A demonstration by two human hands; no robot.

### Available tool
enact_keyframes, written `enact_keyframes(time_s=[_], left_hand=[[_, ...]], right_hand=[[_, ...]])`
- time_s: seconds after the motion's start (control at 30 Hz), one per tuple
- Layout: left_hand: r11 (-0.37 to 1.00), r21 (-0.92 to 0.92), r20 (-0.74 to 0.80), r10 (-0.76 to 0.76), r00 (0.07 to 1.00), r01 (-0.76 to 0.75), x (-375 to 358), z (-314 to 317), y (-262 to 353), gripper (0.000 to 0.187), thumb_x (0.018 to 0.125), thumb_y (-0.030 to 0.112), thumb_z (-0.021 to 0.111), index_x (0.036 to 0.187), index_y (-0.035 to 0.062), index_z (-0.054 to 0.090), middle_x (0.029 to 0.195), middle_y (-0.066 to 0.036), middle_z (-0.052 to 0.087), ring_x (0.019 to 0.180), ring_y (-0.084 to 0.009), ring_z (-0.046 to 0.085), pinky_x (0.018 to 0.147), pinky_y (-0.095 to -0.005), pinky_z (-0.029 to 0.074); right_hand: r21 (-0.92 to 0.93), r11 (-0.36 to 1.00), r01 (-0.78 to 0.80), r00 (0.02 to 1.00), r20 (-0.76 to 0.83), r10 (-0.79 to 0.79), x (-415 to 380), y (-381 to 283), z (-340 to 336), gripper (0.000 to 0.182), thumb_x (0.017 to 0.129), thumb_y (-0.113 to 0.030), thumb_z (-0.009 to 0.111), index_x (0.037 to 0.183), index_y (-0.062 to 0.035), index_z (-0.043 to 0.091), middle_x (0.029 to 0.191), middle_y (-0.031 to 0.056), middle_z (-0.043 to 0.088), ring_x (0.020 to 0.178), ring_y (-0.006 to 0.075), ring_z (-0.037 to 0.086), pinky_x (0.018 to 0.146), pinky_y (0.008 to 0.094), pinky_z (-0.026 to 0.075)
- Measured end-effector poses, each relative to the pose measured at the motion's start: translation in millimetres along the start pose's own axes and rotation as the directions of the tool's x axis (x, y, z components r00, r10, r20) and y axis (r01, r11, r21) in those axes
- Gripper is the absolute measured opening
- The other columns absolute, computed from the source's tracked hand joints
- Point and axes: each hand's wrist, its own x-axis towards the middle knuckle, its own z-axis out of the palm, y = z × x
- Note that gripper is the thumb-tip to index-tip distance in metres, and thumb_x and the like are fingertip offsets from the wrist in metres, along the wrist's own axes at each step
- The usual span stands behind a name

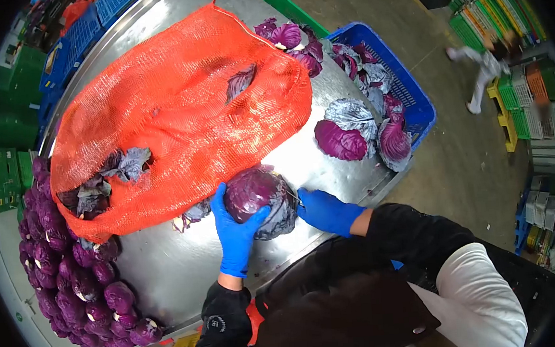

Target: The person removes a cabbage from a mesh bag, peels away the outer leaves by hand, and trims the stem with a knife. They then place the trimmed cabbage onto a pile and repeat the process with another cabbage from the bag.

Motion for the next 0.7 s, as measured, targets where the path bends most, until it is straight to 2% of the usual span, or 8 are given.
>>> enact_keyframes(time_s=[0.2,0.33,0.4,0.5,0.53,0.6,0.63,0.7], left_hand=[[0.993,0.018,-0.011,-0.116,0.993,0.116,20.5,2.3,2.3,0.092,0.062,0.027,0.086,0.132,-0.0049,0.036,0.127,-0.018,0.045,0.116,-0.0246,0.048,0.1,-0.0347,0.039],[0.988,-0.151,0.028,0.015,0.999,-0.011,-13.8,-7.2,-2.1,0.095,0.06,0.023,0.087,0.136,-0.0003,0.034,0.13,-0.016,0.043,0.121,-0.0242,0.044,0.103,-0.0358,0.036],[0.996,-0.085,0.077,0.03,0.997,-0.023,-21.2,-16.3,3.0,0.097,0.06,0.021,0.087,0.137,0.0016,0.032,0.132,-0.015,0.041,0.123,-0.0245,0.042,0.105,-0.0361,0.035],[0.988,-0.091,0.064,-0.116,0.991,0.122,-28.5,-8.0,19.0,0.095,0.062,0.026,0.086,0.136,0.0003,0.033,0.135,-0.016,0.039,0.124,-0.026,0.041,0.104,-0.0361,0.035],[0.965,0.261,-0.008,0.002,1.0,0.0,-30.1,1.8,14.9,0.092,0.063,0.028,0.085,0.134,-0.0009,0.035,0.134,-0.016,0.04,0.123,-0.0265,0.043,0.103,-0.0355,0.036],[0.946,0.32,-0.088,0.082,0.993,-0.05,-33.1,8.4,9.5,0.091,0.065,0.027,0.085,0.135,-0.0013,0.034,0.133,-0.017,0.041,0.122,-0.0279,0.043,0.104,-0.0367,0.036],[0.945,0.324,-0.093,0.081,0.992,-0.047,-35.5,5.5,2.5,0.091,0.065,0.027,0.085,0.135,-0.0013,0.034,0.133,-0.017,0.041,0.122,-0.0279,0.043,0.104,-0.0367,0.036],[1.0,-0.006,-0.044,0.0,0.999,0.0,-46.9,-9.5,-12.0,0.092,0.066,0.027,0.084,0.136,-0.0005,0.033,0.133,-0.019,0.04,0.124,-0.0302,0.042,0.105,-0.0391,0.034]], right_hand=[[-0.148,0.989,-0.029,0.984,0.172,0.055,40.3,24.1,12.2,0.033,0.082,-0.017,0.055,0.111,0.0011,0.052,0.095,0.0278,0.062,0.091,0.043,0.06,0.076,0.049,0.048],[0.198,0.98,0.034,0.999,0.009,-0.037,20.6,24.0,27.4,0.044,0.081,-0.018,0.055,0.123,-0.0042,0.05,0.096,0.0232,0.062,0.083,0.0348,0.063,0.074,0.0408,0.051],[0.595,0.799,-0.081,0.997,0.036,0.074,-0.3,3.6,11.1,0.057,0.081,-0.02,0.058,0.135,-0.0094,0.042,0.096,0.022,0.062,0.08,0.0325,0.063,0.074,0.0387,0.05],[0.346,0.935,0.081,0.989,-0.145,-0.032,-15.4,11.8,14.2,0.064,0.08,-0.015,0.057,0.14,-0.0115,0.037,0.088,0.0167,0.064,0.076,0.0264,0.064,0.07,0.0374,0.05],[0.19,0.977,0.096,0.981,-0.185,-0.06,-22.9,3.6,10.2,0.063,0.079,-0.013,0.056,0.139,-0.0115,0.037,0.084,0.0145,0.065,0.074,0.024,0.064,0.069,0.0373,0.05],[0.148,0.989,0.019,0.997,-0.079,-0.007,-13.6,-0.8,-6.2,0.062,0.081,-0.014,0.056,0.14,-0.012,0.037,0.078,0.0106,0.064,0.066,0.0224,0.063,0.064,0.0375,0.05],[0.41,0.897,-0.164,0.986,0.042,0.161,-0.8,14.1,-8.4,0.062,0.082,-0.017,0.056,0.14,-0.0131,0.036,0.076,0.0103,0.063,0.062,0.0242,0.062,0.06,0.038,0.05],[0.622,0.679,-0.389,0.921,0.261,0.289,19.7,43.9,-13.8,0.061,0.085,-0.019,0.058,0.141,-0.0163,0.036,0.07,0.0084,0.062,0.052,0.0251,0.058,0.054,0.0359,0.051]])
